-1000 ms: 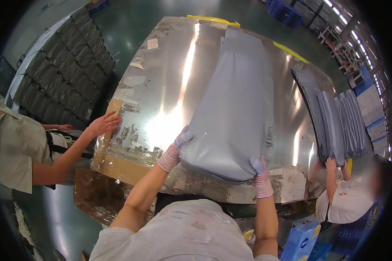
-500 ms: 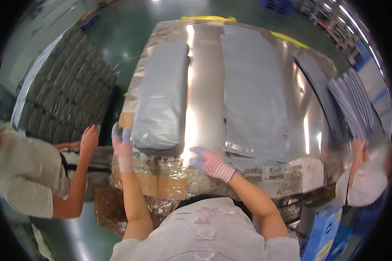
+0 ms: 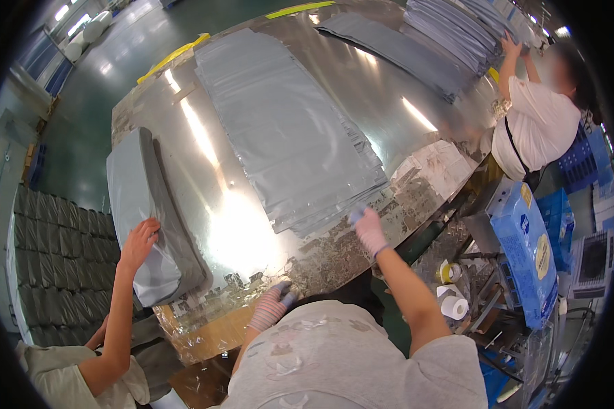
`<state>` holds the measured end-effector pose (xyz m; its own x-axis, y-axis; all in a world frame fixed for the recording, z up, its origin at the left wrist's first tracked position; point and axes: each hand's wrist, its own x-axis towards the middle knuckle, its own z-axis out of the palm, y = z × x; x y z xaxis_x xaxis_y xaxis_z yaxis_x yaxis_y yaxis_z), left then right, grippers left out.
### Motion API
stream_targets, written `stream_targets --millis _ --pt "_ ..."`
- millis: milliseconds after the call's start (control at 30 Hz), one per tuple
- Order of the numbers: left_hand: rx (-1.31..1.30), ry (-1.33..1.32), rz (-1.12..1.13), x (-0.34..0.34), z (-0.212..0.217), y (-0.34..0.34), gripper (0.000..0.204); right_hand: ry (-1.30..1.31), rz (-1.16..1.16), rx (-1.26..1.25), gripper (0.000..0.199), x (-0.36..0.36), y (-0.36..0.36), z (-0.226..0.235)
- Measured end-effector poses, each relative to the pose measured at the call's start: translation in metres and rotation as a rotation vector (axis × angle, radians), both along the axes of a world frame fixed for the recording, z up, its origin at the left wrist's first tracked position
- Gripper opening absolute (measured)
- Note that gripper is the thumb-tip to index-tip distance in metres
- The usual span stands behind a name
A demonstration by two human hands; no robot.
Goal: The person places blue packages of toilet paper into grey plastic shipping bags on a metal table and pushes the filled bags toward a stack.
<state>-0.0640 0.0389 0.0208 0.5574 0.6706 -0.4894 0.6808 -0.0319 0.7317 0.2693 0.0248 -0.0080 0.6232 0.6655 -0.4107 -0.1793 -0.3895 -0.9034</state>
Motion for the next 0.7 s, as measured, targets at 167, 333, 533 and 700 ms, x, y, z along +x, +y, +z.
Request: stream_targets --millis 167,333,533,700 --pt "0.321 0.173 -0.061 0.019 0.040 0.050 0.041 0.075 -0.185 0.078 0.033 0.095 0.090 -0.023" --pt "0.727 0.232 -0.084 0.093 0.044 0.098 0.066 -0.381 -0.054 -0.174 0.032 0.138 0.134 -0.069" --pt "0.859 0.434 -0.069 0.168 0.021 0.161 0.076 -0.984 0.579 0.000 0.028 0.046 0.148 0.041" --pt "0.811 0.471 -0.007 0.228 0.007 0.207 0.076 -1.095 0.545 0.041 0.023 0.076 0.171 0.064"
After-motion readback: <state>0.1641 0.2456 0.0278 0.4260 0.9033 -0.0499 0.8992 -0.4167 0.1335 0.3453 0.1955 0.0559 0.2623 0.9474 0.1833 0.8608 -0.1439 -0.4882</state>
